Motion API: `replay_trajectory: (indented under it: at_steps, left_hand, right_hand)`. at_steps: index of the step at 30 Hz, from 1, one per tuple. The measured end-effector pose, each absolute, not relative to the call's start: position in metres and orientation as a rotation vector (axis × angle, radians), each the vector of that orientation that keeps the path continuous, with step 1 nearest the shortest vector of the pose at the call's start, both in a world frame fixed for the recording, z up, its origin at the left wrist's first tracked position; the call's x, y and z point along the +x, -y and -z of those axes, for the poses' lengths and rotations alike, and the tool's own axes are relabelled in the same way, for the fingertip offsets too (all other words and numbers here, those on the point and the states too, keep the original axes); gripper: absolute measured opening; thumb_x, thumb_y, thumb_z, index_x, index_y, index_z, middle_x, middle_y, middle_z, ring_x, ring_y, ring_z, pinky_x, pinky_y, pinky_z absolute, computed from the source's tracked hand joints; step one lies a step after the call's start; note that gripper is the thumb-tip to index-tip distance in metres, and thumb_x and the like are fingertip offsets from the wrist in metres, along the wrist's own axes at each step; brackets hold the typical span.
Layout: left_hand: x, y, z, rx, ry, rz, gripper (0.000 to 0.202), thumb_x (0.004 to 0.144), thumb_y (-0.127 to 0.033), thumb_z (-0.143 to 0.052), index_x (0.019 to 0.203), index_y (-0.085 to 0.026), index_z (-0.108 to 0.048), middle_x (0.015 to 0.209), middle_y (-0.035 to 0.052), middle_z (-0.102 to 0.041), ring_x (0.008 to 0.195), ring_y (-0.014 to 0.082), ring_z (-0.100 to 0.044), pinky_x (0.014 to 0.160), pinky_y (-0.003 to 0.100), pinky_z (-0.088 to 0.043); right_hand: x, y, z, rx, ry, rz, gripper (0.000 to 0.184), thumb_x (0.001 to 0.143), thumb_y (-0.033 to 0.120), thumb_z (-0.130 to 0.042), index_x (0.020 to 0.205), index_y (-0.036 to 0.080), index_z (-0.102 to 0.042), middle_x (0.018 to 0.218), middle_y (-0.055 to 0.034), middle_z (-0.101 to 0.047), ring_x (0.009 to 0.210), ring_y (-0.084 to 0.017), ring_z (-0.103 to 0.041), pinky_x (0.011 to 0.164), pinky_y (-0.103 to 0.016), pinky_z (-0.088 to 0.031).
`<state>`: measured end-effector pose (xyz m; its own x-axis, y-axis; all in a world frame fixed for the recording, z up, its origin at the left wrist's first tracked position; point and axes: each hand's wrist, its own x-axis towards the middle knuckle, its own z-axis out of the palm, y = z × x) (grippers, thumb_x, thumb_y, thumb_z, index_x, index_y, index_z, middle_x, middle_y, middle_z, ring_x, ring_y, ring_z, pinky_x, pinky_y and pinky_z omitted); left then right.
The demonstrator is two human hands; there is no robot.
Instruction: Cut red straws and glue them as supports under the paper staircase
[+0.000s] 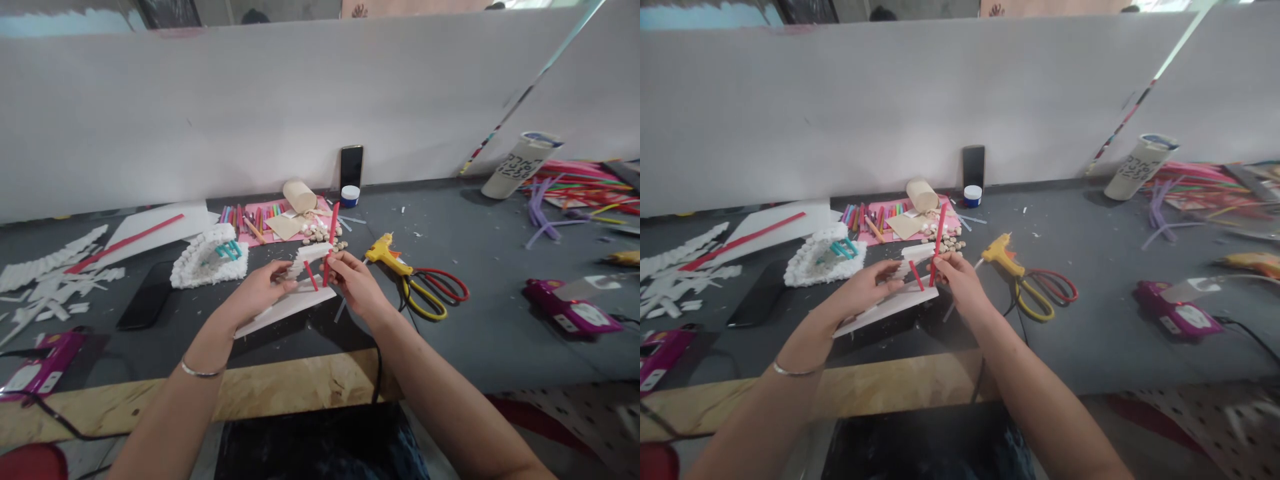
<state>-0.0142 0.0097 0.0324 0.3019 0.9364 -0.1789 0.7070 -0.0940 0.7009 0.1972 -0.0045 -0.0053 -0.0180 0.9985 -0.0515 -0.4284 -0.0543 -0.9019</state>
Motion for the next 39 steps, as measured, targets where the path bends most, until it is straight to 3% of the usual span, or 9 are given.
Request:
replay_trajectory:
  at_steps: [9, 27, 32, 35, 39]
  left_hand:
    - [-0.015, -0.01, -0.032, 1.886, -1.476, -0.407, 0.061, 0.079, -0.055, -0.059, 0.131, -0.024, -0.054, 0.14, 0.0085, -0.055, 0.123, 0.0277, -0.056, 0.097, 0.035, -0.048]
    - [-0.019, -0.011, -0.03, 1.973, -1.533, -0.432, 0.06, 0.082, -0.052, -0.057, 0.133, -0.021, -0.051, 0.137, 0.0104, -0.057, 0.121, 0.0286, -0.056, 0.098, 0.038, -0.045]
    - [-0.029, -0.014, -0.014, 2.258, -1.673, -0.369, 0.052, 0.087, -0.04, -0.053, 0.134, -0.02, -0.05, 0.14, 0.0116, -0.054, 0.126, 0.0297, -0.051, 0.103, 0.042, -0.04]
    - [-0.031, -0.014, -0.01, 2.362, -1.666, -0.358, 0.057, 0.085, -0.043, -0.057, 0.136, -0.018, -0.049, 0.144, 0.0144, -0.048, 0.133, 0.0316, -0.044, 0.108, 0.046, -0.035]
    - [-0.02, 0.003, -0.026, 2.384, -1.656, -0.68, 0.059, 0.079, -0.048, -0.066, 0.127, -0.016, -0.056, 0.146, 0.0171, -0.044, 0.138, 0.0357, -0.035, 0.114, 0.053, -0.023]
  right_hand:
    - [0.196, 0.005, 0.005, -0.922, 0.857, -1.403, 0.02, 0.072, 0.036, -0.073, 0.068, 0.021, -0.06, 0.068, 0.0028, -0.061, 0.057, -0.009, -0.043, 0.056, -0.026, -0.032]
    - [0.202, 0.0, 0.01, -0.896, 0.83, -1.359, 0.023, 0.072, 0.04, -0.072, 0.073, 0.021, -0.059, 0.073, 0.0024, -0.064, 0.058, -0.009, -0.046, 0.055, -0.024, -0.033]
    - [0.208, 0.0, 0.0, -0.866, 0.747, -1.356, 0.023, 0.069, 0.038, -0.073, 0.072, 0.021, -0.057, 0.072, 0.0041, -0.061, 0.059, -0.008, -0.049, 0.055, -0.023, -0.034]
    - [0.207, 0.004, -0.007, -0.84, 0.757, -1.389, 0.023, 0.069, 0.036, -0.074, 0.071, 0.021, -0.057, 0.07, 0.0046, -0.057, 0.058, -0.008, -0.046, 0.055, -0.023, -0.034]
    - [0.2, 0.018, -0.016, -0.785, 0.846, -1.431, 0.02, 0.075, 0.035, -0.072, 0.073, 0.021, -0.058, 0.065, 0.0059, -0.048, 0.058, -0.009, -0.041, 0.058, -0.023, -0.035]
